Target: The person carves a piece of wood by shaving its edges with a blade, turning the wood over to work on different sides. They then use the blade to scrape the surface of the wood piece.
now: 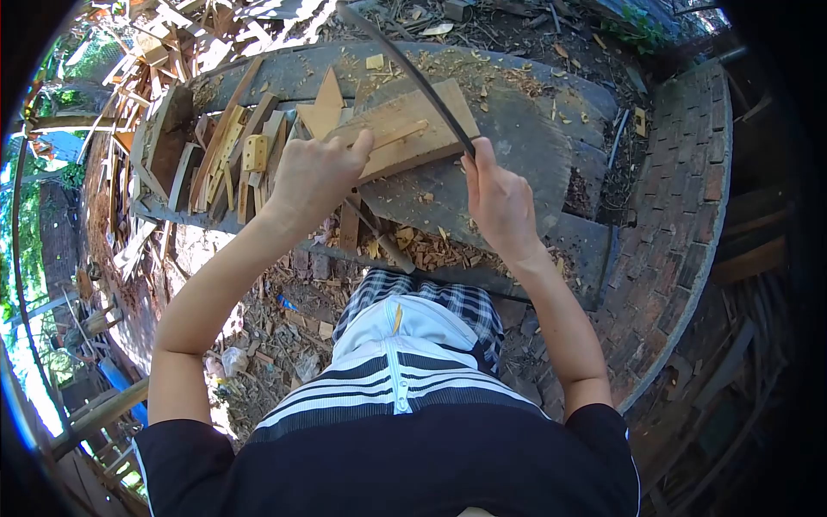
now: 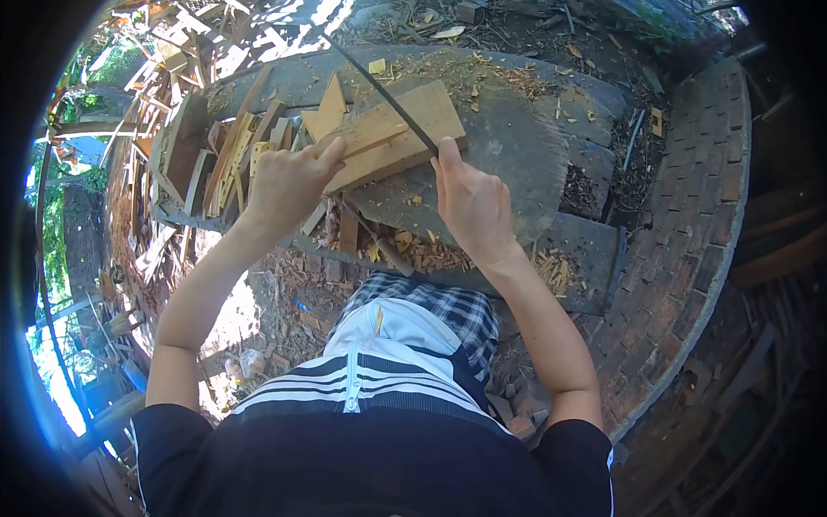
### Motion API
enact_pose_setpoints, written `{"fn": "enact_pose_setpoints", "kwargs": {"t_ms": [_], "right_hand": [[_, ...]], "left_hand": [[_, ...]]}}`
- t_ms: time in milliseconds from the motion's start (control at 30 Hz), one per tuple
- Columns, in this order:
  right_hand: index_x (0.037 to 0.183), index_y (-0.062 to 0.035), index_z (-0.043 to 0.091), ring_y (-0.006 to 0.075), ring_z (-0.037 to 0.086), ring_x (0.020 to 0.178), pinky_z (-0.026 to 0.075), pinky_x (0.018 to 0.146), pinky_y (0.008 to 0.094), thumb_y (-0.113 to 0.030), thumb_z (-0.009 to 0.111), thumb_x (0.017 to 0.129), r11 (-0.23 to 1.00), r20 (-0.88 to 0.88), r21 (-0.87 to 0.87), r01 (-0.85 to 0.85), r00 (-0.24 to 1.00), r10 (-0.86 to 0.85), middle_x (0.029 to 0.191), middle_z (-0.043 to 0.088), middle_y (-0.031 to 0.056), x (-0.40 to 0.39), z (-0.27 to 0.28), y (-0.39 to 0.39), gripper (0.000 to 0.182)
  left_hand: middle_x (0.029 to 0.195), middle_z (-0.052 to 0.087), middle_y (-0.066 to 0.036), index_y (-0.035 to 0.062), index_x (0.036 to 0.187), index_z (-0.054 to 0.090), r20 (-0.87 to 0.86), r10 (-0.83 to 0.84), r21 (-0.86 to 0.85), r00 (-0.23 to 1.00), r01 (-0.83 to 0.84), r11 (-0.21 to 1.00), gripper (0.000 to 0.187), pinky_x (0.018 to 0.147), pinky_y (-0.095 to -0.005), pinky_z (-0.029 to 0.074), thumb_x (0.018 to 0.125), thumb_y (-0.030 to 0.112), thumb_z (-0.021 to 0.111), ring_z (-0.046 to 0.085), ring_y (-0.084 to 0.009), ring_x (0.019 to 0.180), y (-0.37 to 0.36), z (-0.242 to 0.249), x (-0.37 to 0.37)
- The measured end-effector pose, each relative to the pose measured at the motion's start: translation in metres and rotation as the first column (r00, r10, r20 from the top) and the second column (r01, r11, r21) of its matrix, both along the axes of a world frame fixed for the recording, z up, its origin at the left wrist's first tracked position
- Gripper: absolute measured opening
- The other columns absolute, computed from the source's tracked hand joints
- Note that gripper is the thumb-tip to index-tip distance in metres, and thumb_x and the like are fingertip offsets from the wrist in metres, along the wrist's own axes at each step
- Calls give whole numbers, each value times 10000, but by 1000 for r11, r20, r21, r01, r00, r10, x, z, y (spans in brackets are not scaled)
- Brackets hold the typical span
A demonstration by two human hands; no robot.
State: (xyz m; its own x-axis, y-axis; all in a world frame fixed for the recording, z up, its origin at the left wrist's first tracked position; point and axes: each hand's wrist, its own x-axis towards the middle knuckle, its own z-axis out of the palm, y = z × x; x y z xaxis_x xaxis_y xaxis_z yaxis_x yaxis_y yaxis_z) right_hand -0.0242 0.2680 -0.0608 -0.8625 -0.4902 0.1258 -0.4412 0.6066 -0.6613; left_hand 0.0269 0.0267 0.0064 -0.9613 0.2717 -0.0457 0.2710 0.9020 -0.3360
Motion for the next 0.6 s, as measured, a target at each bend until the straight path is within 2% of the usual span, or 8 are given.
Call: {"fn": "enact_pose_setpoints", "kwargs": {"t_ms": [100,167,300,367,467,500,567,600], "right_hand": [[1160,-68,438,455,619,641,472,555,550,-161,519,962,1000,22,24,10,1000,-11,635,602,241,1,-30,1,233],[1130,-61,439,426,616,598,448,492,524,-155,527,968,965,3,261,-6,1000,5,604,587,227,-7,-69,10,207],[1128,-69,440,428,615,595,454,491,524,-170,527,970,970,32,240,-29,999,22,599,587,220,-3,-40,10,207],[1130,-93,463,440,640,686,484,573,549,-201,483,977,999,-26,31,30,999,-29,663,633,213,-1,-10,3,188],[1137,-88,431,482,612,653,475,565,570,-214,507,971,999,20,-26,43,999,-43,619,601,232,-3,-8,-3,222],[1137,-88,431,482,612,653,475,565,570,-214,507,971,999,9,-30,44,999,-44,619,601,232,-3,-25,-2,222],[1117,-79,428,469,616,645,470,536,557,-205,510,975,975,20,223,-3,1000,-1,611,594,236,-5,-75,0,207],[1117,-79,428,469,616,645,470,536,557,-205,510,975,978,0,210,-5,1000,5,611,594,236,-11,-74,-1,207]], "left_hand": [[632,603,-17,133,1053,570,52,8,-16,999,-7,1000,208,447,-321,452,924,293,601,640,-190,527,-4,0,-1],[630,602,-13,133,1052,570,17,-13,0,1000,13,1000,211,444,-321,450,923,297,601,637,-189,522,-9,-4,-2],[616,596,-5,138,1050,569,-32,-55,41,998,56,998,226,435,-319,443,918,318,605,629,-182,509,-12,-4,-2],[613,595,-4,144,1049,568,-5,-60,10,998,60,998,229,434,-319,442,914,325,609,628,-178,507,-10,1,-3],[606,590,-1,159,1053,563,-4,-59,-25,998,59,998,237,434,-314,444,905,337,615,625,-168,504,-11,0,-3],[601,587,1,168,1059,560,-15,-59,-21,998,59,998,242,435,-309,446,901,342,618,624,-161,502,-12,0,-4],[585,580,-5,160,1026,565,-44,-36,33,998,38,999,236,443,-325,448,894,345,628,621,-180,500,-10,-1,2],[569,573,-11,152,992,571,-61,-9,89,998,14,996,233,450,-341,450,886,348,638,618,-199,497,-12,-1,1]]}}
